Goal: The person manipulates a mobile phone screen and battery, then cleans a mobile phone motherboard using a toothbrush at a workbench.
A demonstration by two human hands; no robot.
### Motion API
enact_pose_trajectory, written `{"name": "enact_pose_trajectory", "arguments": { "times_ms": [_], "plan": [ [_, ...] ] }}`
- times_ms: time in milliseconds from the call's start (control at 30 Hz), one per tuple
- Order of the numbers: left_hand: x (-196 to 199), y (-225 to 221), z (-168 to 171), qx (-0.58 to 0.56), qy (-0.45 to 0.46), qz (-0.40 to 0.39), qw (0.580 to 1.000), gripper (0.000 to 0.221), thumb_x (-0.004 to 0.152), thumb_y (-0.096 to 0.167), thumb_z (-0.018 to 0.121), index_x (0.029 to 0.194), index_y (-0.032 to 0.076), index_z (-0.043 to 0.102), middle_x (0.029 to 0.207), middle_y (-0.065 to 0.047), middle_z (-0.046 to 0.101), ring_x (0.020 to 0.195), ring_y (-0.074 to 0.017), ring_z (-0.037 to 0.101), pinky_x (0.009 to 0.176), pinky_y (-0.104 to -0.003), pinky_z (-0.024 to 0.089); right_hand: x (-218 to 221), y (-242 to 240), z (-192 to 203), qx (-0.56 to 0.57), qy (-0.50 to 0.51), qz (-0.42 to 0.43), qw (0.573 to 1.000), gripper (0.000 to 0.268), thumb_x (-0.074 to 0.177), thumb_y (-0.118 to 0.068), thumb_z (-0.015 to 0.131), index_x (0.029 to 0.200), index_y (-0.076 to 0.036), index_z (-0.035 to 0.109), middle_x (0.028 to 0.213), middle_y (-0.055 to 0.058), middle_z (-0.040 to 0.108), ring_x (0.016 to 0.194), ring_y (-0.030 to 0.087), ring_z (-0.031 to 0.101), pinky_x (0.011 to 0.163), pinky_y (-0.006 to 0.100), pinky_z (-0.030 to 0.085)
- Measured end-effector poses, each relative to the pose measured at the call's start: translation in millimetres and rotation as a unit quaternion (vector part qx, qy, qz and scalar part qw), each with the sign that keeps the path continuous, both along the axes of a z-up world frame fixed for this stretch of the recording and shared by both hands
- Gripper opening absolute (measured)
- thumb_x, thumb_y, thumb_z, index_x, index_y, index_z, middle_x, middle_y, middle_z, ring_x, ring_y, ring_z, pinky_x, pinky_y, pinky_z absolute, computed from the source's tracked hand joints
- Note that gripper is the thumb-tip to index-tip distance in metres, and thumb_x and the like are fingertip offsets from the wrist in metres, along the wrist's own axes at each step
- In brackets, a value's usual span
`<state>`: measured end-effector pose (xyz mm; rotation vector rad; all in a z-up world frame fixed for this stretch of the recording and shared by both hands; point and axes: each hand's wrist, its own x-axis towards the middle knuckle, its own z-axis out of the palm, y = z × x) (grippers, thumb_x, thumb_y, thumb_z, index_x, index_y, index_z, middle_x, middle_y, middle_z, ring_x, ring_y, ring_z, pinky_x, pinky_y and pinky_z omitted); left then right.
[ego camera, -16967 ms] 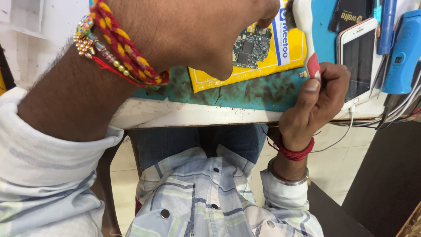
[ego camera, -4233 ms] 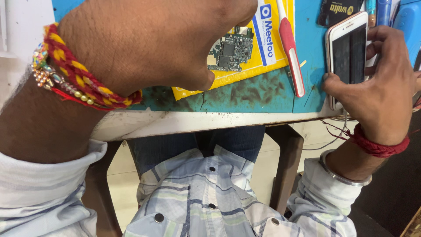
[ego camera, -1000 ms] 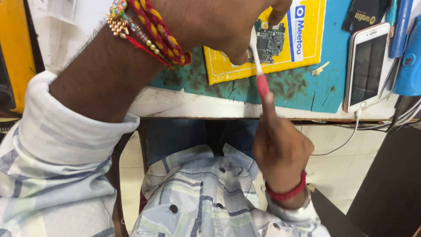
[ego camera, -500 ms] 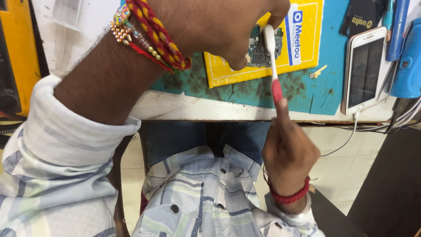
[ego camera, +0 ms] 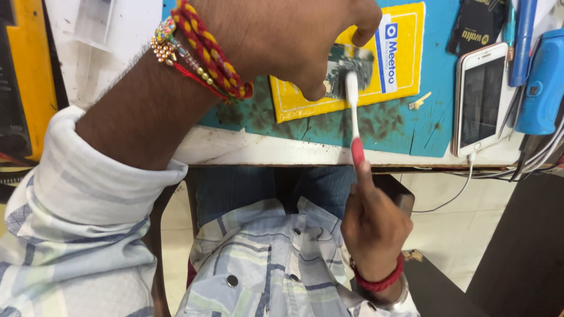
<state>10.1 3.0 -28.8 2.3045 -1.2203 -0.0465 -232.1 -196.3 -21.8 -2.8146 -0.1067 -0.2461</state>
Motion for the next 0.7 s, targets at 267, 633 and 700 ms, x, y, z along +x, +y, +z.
{"name": "enact_pose_trajectory", "arguments": {
  "times_ms": [267, 633, 700],
  "plan": [
    [-5, 3, 13, 0.008, 0.019, 0.004, 1.000, 0.075, 0.053, 0.029, 0.098, 0.121, 0.012, 0.072, 0.090, -0.018, 0.073, 0.070, -0.0355, 0.070, 0.056, -0.049, 0.055, 21, -5, -6, 0.033, -0.003, 0.013, 0.999, 0.056, 0.098, 0.010, 0.069, 0.150, -0.009, 0.059, 0.071, 0.009, 0.050, 0.058, 0.020, 0.050, 0.060, 0.034, 0.041],
    [-2, 1, 6, -0.020, -0.008, 0.009, 1.000, 0.069, 0.058, 0.032, 0.096, 0.120, 0.013, 0.073, 0.092, -0.015, 0.075, 0.076, -0.0342, 0.072, 0.063, -0.048, 0.056, 4, -15, -4, 0.043, -0.026, 0.004, 0.999, 0.051, 0.102, 0.012, 0.066, 0.148, -0.009, 0.060, 0.084, 0.013, 0.064, 0.063, 0.014, 0.059, 0.062, 0.029, 0.046],
    [-8, 2, 5, -0.022, -0.009, 0.013, 1.000, 0.065, 0.062, 0.033, 0.096, 0.120, 0.012, 0.072, 0.093, -0.015, 0.075, 0.078, -0.0343, 0.072, 0.065, -0.049, 0.056, 6, -19, -8, 0.033, -0.029, -0.012, 0.999, 0.048, 0.104, 0.012, 0.067, 0.148, -0.009, 0.061, 0.082, 0.015, 0.061, 0.062, 0.016, 0.057, 0.060, 0.029, 0.045]
  ]
}}
